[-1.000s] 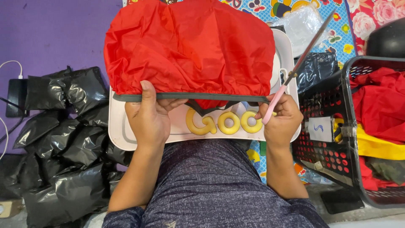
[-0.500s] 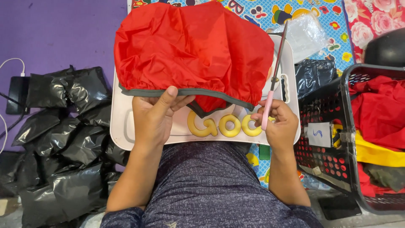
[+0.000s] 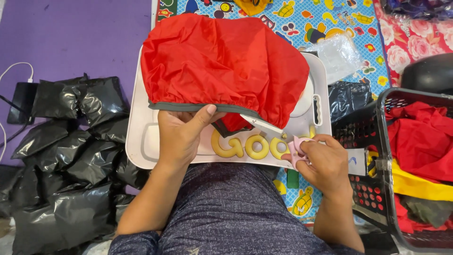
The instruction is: The person uses pink-handled scissors to cut the black elastic band along the edge of a red fabric item. The person holds the fabric steady with their left hand while cutting with their right hand, working over a white tray.
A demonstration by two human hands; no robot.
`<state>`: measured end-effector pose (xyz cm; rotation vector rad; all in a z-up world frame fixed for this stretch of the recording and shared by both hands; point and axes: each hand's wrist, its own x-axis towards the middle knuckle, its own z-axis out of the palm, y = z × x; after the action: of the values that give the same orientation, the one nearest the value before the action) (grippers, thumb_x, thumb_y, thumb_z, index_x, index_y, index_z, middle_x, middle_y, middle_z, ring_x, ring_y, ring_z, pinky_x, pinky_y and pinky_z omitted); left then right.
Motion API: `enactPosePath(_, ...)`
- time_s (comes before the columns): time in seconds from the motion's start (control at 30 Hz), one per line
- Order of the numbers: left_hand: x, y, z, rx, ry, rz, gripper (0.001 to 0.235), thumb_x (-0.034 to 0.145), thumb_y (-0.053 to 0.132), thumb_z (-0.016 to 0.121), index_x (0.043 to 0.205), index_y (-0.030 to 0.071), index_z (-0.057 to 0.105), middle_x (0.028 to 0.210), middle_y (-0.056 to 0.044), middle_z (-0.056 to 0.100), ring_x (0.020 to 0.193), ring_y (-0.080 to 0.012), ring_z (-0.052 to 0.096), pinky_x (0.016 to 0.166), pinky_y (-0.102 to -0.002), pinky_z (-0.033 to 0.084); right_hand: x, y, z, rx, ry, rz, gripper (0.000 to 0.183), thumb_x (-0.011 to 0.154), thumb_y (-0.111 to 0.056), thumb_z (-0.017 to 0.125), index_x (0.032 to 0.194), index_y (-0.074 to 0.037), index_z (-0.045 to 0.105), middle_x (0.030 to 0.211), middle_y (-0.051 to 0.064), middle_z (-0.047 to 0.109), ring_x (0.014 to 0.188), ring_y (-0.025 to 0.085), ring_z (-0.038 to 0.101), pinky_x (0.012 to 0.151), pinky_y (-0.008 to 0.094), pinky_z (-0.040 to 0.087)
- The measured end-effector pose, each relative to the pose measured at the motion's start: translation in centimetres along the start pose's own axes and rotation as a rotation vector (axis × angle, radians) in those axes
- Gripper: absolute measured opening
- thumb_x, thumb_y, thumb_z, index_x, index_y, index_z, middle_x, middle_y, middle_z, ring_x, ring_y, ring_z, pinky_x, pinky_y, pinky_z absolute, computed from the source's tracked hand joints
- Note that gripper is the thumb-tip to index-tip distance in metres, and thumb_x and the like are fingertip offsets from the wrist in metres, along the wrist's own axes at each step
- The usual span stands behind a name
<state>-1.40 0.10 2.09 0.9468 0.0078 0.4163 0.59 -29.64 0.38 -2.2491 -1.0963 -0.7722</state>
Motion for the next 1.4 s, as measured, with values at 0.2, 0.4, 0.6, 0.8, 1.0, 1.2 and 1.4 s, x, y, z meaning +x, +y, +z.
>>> enactPosePath(0.2, -0.2, -0.8, -0.3, 0.072, -0.015, 0.056, 0.039, 0.085, -0.005, 0.076, 0.121, -0.004, 0.063, 0.094, -0.014, 0.075, 0.089, -0.0244, 0.077, 0.083, -0.046, 0.066, -0.2, 0.7, -0.3, -0.114, -0.055, -0.007, 0.025, 0.08, -0.015, 0.089, 0.083, 0.0, 0.07, 0.058, 0.008, 0.061, 0.056, 0.025, 0.065, 0.083, 0.039, 0.06)
enactPosePath(0.4, -0.4, -0.7, -0.1, 0.115, -0.047, 0.106, 0.039, 0.084, -0.006, 0.077, 0.12, -0.001, 0.065, 0.091, -0.012, 0.075, 0.086, -0.0187, 0.076, 0.083, -0.044, 0.066, 0.4, 0.7, -0.9, -0.143, -0.095, 0.006, 0.024, 0.081, -0.016, 0.089, 0.082, -0.002, 0.07, 0.06, 0.009, 0.064, 0.059, 0.025, 0.067, 0.084, 0.04, 0.06)
enactPosePath(0.6, -0.4, -0.6, -0.2, 0.09, -0.065, 0.085, 0.037, 0.086, -0.007, 0.075, 0.121, -0.004, 0.064, 0.093, -0.012, 0.075, 0.09, -0.0188, 0.075, 0.084, -0.041, 0.066, 0.3, 1.1, -1.1, -0.211, -0.108, -0.013, 0.025, 0.082, -0.023, 0.088, 0.086, -0.004, 0.071, 0.065, 0.007, 0.066, 0.065, 0.024, 0.069, 0.089, 0.039, 0.059)
enactPosePath(0.8, -0.5, -0.4, 0.0, 0.046, -0.066, 0.068, 0.038, 0.085, -0.007, 0.075, 0.122, -0.006, 0.063, 0.094, -0.015, 0.074, 0.09, -0.0214, 0.075, 0.083, -0.043, 0.066, 0.2, 1.4, -1.5, -0.266, -0.113, -0.035, 0.022, 0.083, -0.019, 0.086, 0.087, -0.003, 0.071, 0.067, 0.01, 0.067, 0.068, 0.025, 0.07, 0.093, 0.04, 0.058)
enactPosePath(1.0, -0.4, 0.0, 0.1, 0.048, -0.082, 0.054, 0.037, 0.087, -0.005, 0.074, 0.122, -0.005, 0.063, 0.097, -0.014, 0.074, 0.09, -0.0207, 0.076, 0.084, -0.041, 0.065, 0.9, 0.9, -1.9, -0.277, -0.126, -0.05, 0.016, 0.086, -0.017, 0.081, 0.09, -0.003, 0.073, 0.07, 0.01, 0.068, 0.072, 0.025, 0.071, 0.096, 0.04, 0.058)
enactPosePath(1.2, -0.4, -0.2, 0.0, 0.057, -0.091, 0.061, 0.035, 0.087, -0.006, 0.074, 0.12, -0.006, 0.063, 0.094, -0.013, 0.074, 0.09, -0.02, 0.075, 0.083, -0.042, 0.066, 1.4, 0.7, -2.2, -0.252, -0.16, -0.039, 0.015, 0.084, -0.017, 0.081, 0.087, -0.005, 0.072, 0.069, 0.01, 0.069, 0.072, 0.025, 0.072, 0.094, 0.04, 0.058)
enactPosePath(1.4, -0.3, -0.1, -0.4, 0.101, -0.114, 0.067, 0.034, 0.085, -0.004, 0.076, 0.118, -0.005, 0.065, 0.088, -0.011, 0.073, 0.085, -0.0161, 0.075, 0.082, -0.038, 0.065, 2.4, 0.4, -2.7, -0.229, -0.189, -0.059, 0.013, 0.084, -0.016, 0.079, 0.086, -0.004, 0.072, 0.069, 0.011, 0.069, 0.07, 0.025, 0.072, 0.092, 0.041, 0.058)
